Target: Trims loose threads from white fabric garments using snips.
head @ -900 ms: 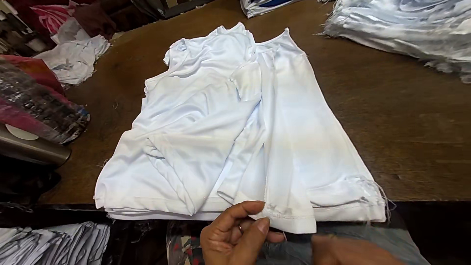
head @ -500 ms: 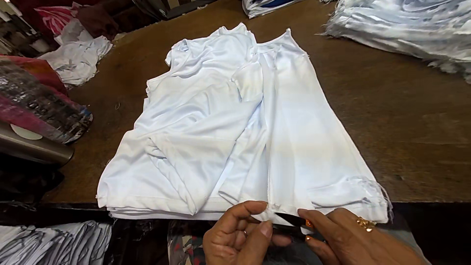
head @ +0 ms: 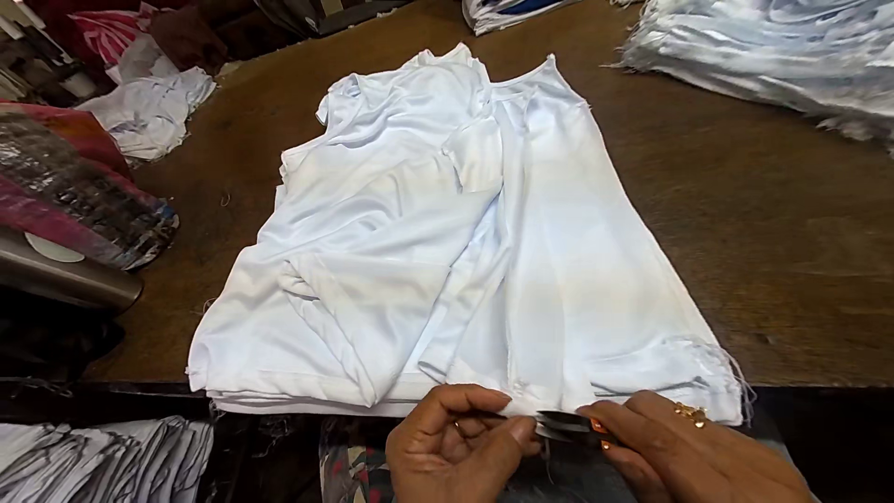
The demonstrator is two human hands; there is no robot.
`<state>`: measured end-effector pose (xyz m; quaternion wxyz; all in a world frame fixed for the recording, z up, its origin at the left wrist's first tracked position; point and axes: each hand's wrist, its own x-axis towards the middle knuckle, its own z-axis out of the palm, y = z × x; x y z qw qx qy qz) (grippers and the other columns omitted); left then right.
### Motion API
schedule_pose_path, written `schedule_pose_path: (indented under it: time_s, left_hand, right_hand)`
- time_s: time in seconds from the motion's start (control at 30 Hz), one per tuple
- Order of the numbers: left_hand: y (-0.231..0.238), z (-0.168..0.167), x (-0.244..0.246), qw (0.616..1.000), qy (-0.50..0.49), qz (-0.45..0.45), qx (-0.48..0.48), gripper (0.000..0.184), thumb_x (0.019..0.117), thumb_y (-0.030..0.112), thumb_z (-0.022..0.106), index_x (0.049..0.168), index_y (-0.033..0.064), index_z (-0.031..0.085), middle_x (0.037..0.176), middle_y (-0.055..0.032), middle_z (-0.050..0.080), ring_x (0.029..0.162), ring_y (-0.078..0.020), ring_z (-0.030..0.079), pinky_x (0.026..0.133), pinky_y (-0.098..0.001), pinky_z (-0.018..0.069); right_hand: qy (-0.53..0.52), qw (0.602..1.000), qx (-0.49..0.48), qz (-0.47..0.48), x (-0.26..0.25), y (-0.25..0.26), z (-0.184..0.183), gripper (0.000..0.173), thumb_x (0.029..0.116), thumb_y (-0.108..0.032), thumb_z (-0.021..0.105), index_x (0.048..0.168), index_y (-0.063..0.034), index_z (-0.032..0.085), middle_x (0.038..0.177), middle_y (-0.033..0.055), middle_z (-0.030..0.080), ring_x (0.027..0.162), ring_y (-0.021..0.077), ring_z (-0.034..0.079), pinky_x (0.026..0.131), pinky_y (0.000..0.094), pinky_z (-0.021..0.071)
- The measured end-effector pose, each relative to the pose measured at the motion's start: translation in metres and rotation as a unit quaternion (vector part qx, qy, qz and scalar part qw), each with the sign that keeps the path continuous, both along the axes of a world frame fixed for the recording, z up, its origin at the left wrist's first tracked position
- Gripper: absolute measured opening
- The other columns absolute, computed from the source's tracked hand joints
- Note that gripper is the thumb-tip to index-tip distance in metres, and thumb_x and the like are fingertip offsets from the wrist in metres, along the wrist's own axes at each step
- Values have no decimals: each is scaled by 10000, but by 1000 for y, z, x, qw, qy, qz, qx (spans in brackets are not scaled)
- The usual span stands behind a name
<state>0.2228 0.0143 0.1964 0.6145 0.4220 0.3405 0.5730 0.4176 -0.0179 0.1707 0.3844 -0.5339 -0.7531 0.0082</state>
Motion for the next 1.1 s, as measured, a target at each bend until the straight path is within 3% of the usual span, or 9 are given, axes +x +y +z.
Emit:
schedule_pose_path:
  time_s: [0.17,0.37,0.57,1.0,1.1]
  left_hand:
    - [6,-3,-3,999,-32,-8,5,279,869,-104,721,1141,-69,672,1010,-187,729,795,-171,723,727,-319,626]
    - [0,0,-1,999,-37,-25,-13,308,894,-104,689,1201,-88,673,1055,-200,730,846,-170,719,782,-324,612]
    - [-1,6,-1,997,-48,-20,-63,326,894,-109,677,1220,-94,661,1040,-201,732,834,-175,719,771,-331,610]
    - [-7,7,4,998,-20,-6,-63,385,870,-148,674,1251,-129,623,1049,-199,746,868,-182,738,814,-340,615]
    - [-6,6,4,999,-10,-4,-37,395,864,-152,680,1253,-129,618,1063,-198,745,886,-183,741,827,-334,615]
  right_hand:
    - [-7,1000,-8,-1,10,1,-1,467,1115,-387,346,1074,-40,655,766,132,593,678,258,581,568,373,446]
    - [-7,1000,4,-9,5,4,1,461,1113,-391,363,1075,-39,658,741,119,568,659,249,557,558,361,423]
    - [-6,1000,4,-17,4,2,4,459,1111,-375,368,1086,-29,670,753,125,579,680,260,561,586,365,434]
    - [-37,999,24,-30,-3,5,2,402,1105,-334,405,1024,-39,666,720,109,574,647,256,559,551,364,419]
    - [5,1000,3,-5,-1,5,3,399,1109,-316,397,1006,-37,664,735,115,594,665,240,581,565,349,439]
